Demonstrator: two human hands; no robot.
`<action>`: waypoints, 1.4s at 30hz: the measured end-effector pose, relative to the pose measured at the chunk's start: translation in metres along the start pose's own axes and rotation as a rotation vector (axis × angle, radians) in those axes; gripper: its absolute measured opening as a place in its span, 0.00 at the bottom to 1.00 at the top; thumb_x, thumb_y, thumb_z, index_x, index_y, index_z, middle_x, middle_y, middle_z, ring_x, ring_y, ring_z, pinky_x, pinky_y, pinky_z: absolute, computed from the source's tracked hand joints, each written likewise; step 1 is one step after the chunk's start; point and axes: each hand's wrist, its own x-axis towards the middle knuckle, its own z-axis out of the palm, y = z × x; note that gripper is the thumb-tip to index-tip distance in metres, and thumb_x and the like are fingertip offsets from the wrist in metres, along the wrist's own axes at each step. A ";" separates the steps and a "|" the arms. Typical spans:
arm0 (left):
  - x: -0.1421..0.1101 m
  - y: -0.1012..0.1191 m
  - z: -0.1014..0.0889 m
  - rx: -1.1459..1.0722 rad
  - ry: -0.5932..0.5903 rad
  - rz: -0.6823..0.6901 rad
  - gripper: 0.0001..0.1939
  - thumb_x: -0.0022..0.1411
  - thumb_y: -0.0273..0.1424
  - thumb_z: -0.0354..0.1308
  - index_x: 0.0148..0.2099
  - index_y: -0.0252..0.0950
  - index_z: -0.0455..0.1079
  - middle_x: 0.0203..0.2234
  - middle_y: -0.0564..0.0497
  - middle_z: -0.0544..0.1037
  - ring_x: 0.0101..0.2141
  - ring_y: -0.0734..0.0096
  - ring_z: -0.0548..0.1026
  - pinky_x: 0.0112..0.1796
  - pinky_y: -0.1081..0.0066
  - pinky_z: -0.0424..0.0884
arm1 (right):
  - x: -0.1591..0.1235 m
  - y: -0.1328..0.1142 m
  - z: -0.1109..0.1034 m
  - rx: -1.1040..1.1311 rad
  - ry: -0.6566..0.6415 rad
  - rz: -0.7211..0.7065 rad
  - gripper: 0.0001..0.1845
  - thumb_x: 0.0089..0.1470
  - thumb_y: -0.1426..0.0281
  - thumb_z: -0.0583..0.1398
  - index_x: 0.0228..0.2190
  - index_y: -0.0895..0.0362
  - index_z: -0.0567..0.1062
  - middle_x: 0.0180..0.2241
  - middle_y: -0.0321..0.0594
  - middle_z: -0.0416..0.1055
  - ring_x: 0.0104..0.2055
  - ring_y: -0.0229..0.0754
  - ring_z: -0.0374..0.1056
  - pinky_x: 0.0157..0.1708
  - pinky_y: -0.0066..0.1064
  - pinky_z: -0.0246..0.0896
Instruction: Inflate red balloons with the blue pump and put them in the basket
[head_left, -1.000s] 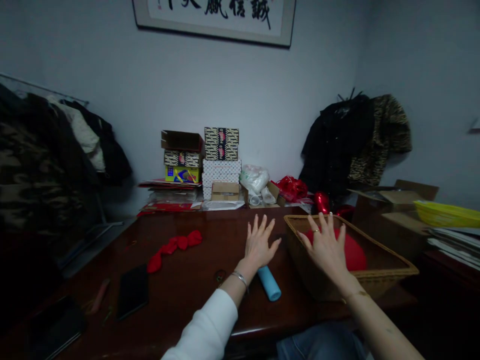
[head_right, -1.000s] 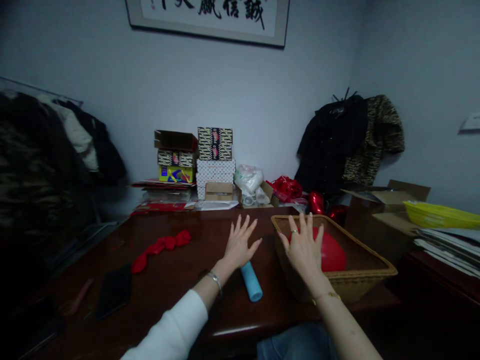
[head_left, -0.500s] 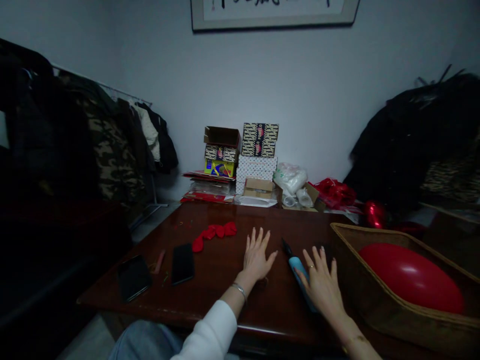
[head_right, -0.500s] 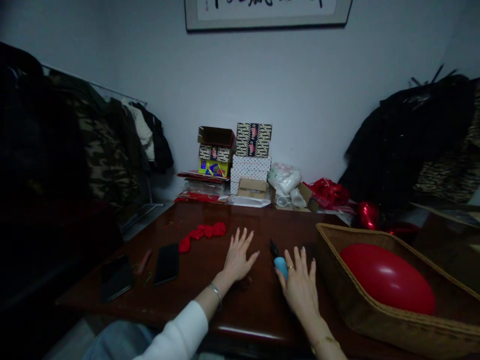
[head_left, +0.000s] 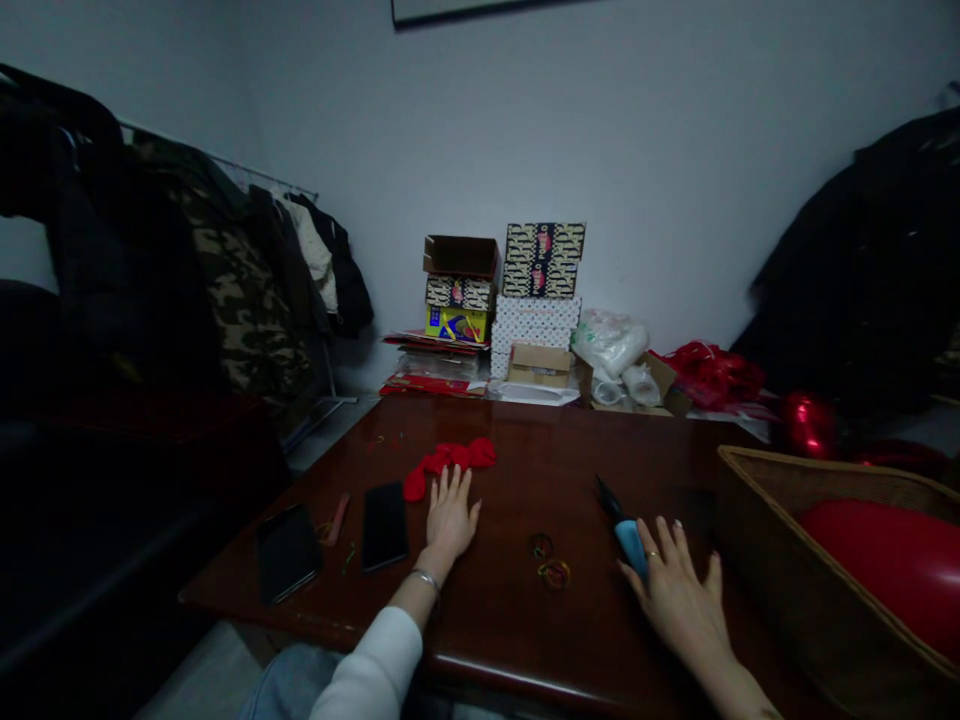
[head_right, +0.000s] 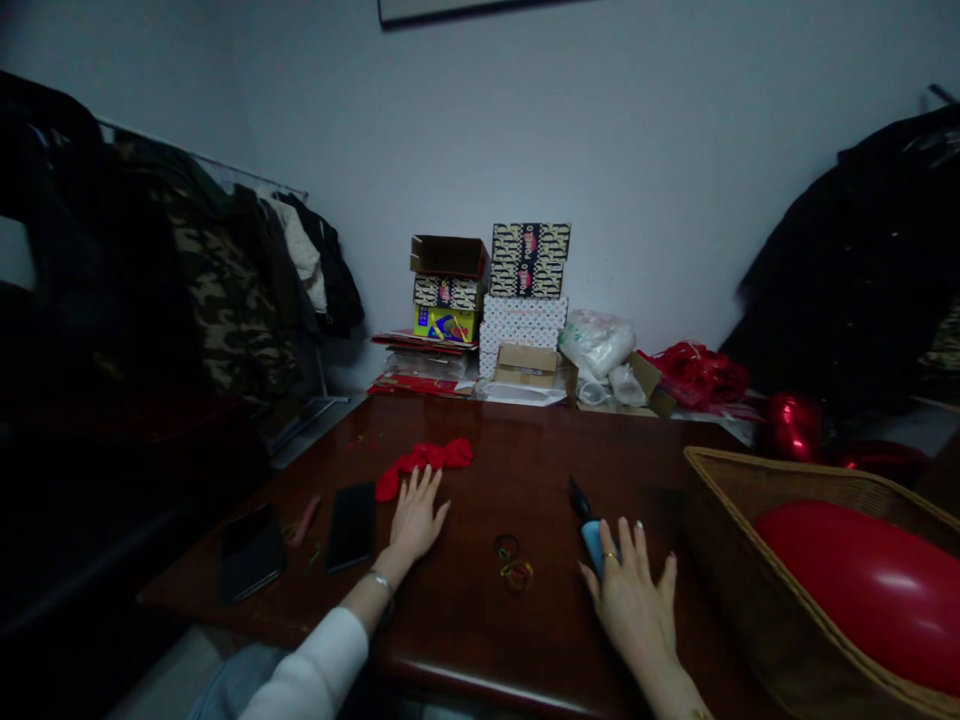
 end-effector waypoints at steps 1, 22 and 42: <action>0.003 -0.008 0.001 0.037 -0.005 -0.031 0.29 0.61 0.35 0.46 0.63 0.35 0.52 0.62 0.44 0.53 0.62 0.56 0.44 0.58 0.52 0.43 | 0.001 0.000 0.002 -0.011 -0.023 0.008 0.33 0.55 0.57 0.45 0.58 0.61 0.54 0.61 0.52 0.46 0.64 0.53 0.33 0.55 0.60 0.25; 0.027 -0.047 -0.018 0.121 -0.316 -0.135 0.27 0.56 0.19 0.45 0.57 0.42 0.64 0.42 0.45 0.77 0.44 0.65 0.74 0.52 0.63 0.58 | -0.004 0.010 0.011 0.168 -0.172 0.073 0.29 0.55 0.62 0.42 0.56 0.58 0.57 0.42 0.49 0.67 0.39 0.51 0.65 0.39 0.45 0.57; 0.048 -0.030 -0.047 -0.222 -0.452 0.377 0.29 0.54 0.19 0.47 0.56 0.46 0.63 0.56 0.53 0.65 0.59 0.62 0.54 0.57 0.52 0.44 | -0.005 0.010 0.009 0.186 -0.218 0.054 0.27 0.57 0.64 0.42 0.57 0.58 0.54 0.44 0.47 0.65 0.40 0.48 0.65 0.36 0.41 0.58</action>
